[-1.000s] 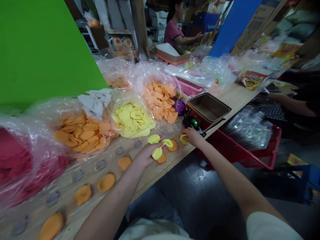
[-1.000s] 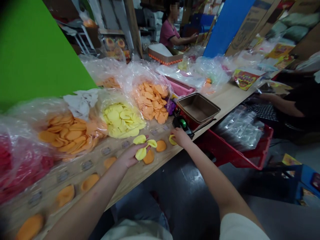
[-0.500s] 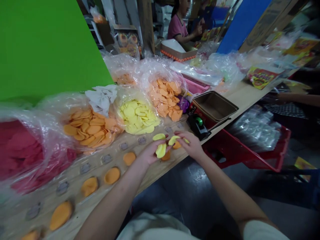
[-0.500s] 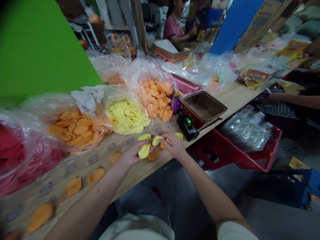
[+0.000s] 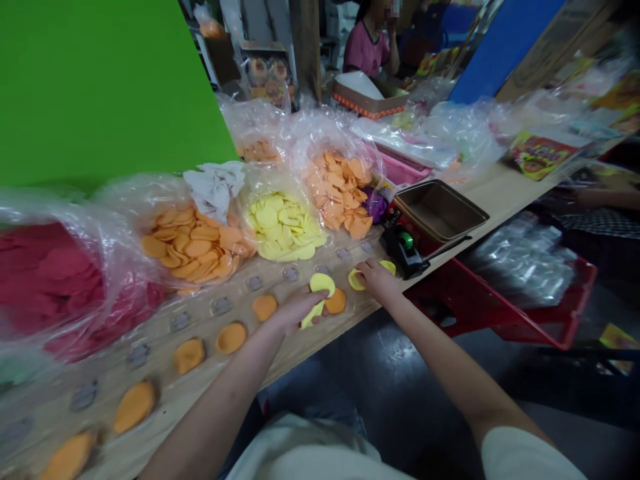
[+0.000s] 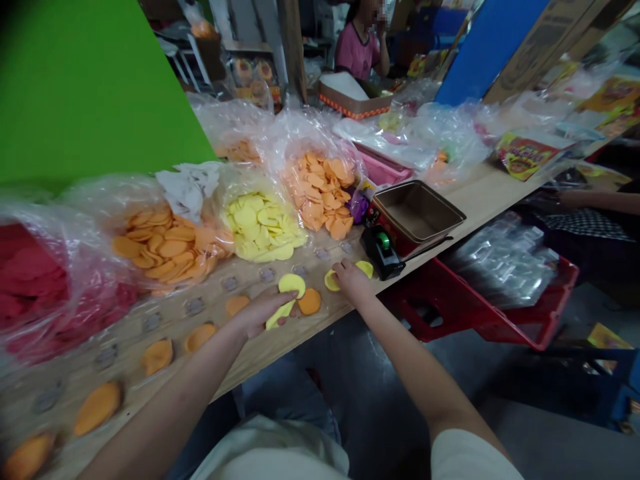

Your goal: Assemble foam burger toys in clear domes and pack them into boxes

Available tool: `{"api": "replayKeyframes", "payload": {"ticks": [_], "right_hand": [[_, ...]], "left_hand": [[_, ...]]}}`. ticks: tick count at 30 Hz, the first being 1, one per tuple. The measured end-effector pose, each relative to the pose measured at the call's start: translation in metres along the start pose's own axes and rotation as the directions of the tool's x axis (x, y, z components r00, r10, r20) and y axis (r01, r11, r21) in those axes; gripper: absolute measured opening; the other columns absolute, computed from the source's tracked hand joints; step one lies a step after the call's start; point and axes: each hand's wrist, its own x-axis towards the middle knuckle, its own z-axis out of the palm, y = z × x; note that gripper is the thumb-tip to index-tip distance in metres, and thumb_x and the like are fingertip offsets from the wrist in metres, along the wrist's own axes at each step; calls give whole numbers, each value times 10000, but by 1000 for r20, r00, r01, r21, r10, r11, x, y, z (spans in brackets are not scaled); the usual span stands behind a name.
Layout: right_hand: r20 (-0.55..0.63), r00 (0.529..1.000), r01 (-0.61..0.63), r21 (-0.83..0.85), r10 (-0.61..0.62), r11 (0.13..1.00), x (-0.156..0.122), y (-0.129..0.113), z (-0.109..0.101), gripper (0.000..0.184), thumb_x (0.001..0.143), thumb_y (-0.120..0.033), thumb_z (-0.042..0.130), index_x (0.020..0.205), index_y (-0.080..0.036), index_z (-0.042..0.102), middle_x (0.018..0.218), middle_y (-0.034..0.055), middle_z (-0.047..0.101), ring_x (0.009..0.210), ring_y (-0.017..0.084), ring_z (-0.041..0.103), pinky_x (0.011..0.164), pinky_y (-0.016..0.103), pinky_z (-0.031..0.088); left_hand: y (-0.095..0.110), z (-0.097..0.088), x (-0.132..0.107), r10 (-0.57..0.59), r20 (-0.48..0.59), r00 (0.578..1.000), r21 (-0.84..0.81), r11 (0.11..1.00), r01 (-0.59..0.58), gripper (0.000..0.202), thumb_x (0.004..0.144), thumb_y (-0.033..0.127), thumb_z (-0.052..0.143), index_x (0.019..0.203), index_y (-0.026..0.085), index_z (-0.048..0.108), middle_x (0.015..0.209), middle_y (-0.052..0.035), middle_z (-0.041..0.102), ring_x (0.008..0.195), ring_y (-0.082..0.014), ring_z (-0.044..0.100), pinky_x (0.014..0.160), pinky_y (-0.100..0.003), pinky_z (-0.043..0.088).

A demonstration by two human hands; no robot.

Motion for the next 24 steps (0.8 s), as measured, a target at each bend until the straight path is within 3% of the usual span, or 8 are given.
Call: {"api": "replayKeyframes", "payload": {"ticks": [3, 6, 9, 12, 14, 19, 21, 24], "right_hand": [[-114, 992, -52, -1, 52, 999, -7, -10, -5, 240, 861, -267, 457, 1031, -133, 561, 1057, 175, 536, 1013, 290, 491, 838, 396, 396], [-140, 984, -55, 340, 108, 939, -18, -32, -8, 326, 860, -374, 459, 1089, -156, 535, 1041, 135, 558, 952, 248, 532, 813, 380, 434], [154, 988, -120, 761, 3, 638, -26, -49, -8, 335, 823, -454, 486, 986, -178, 580, 857, 51, 613, 747, 176, 580, 663, 308, 481], [154, 979, -198, 858, 132, 474, -25, -46, -11, 302, 766, -456, 549, 864, -173, 584, 751, 13, 603, 666, 145, 563, 597, 268, 468], [55, 973, -176, 811, 226, 559, -22, -37, -15, 270, 760, -422, 565, 857, -171, 577, 734, 7, 596, 644, 135, 548, 587, 256, 451], [150, 983, 8, 557, -109, 831, -17, -37, -9, 155, 820, -291, 523, 883, -170, 595, 764, 13, 624, 680, 135, 565, 633, 251, 441], [128, 982, 79, 391, -139, 917, -19, -47, 0, 123, 822, -234, 526, 885, -165, 606, 795, 41, 629, 756, 165, 569, 704, 287, 437], [47, 980, 186, 156, -195, 970, -23, -57, 10, 140, 831, -203, 520, 925, -160, 615, 877, 88, 621, 873, 209, 543, 794, 329, 417]], "left_hand": [[0, 1, -3, 14, 36, 999, 66, 998, -16, 300, 665, 284, 674, 893, 132, 550, 725, -48, 618, 544, -95, 561, 370, -129, 324], [2, 2, -7, 19, 179, 984, 145, 988, -46, 314, 645, 288, 688, 893, 143, 563, 799, -48, 619, 590, -109, 592, 392, -137, 367], [3, 1, -12, -12, 280, 960, 277, 958, -69, 333, 633, 287, 692, 919, 160, 577, 809, -44, 622, 584, -129, 610, 394, -161, 402], [0, -7, -19, -78, 200, 977, 357, 934, 2, 408, 627, 319, 693, 987, 175, 565, 913, -64, 616, 553, -127, 613, 382, -171, 400], [-2, -17, -23, -85, 110, 990, 355, 934, 41, 429, 661, 379, 659, 1028, 186, 550, 961, -69, 601, 528, -97, 588, 367, -153, 362], [-3, -34, -33, 13, 15, 1000, 448, 894, -19, 444, 727, 456, 569, 1096, 213, 525, 975, -48, 574, 526, -64, 512, 386, -152, 328], [-6, -30, -34, 66, 60, 996, 601, 795, -89, 467, 739, 438, 560, 1154, 235, 498, 1015, -46, 570, 607, -101, 544, 467, -192, 402], [-22, -17, -31, 178, 141, 974, 825, 523, -215, 488, 751, 319, 561, 1225, 266, 460, 1058, -52, 589, 846, -184, 573, 713, -282, 450]]}}
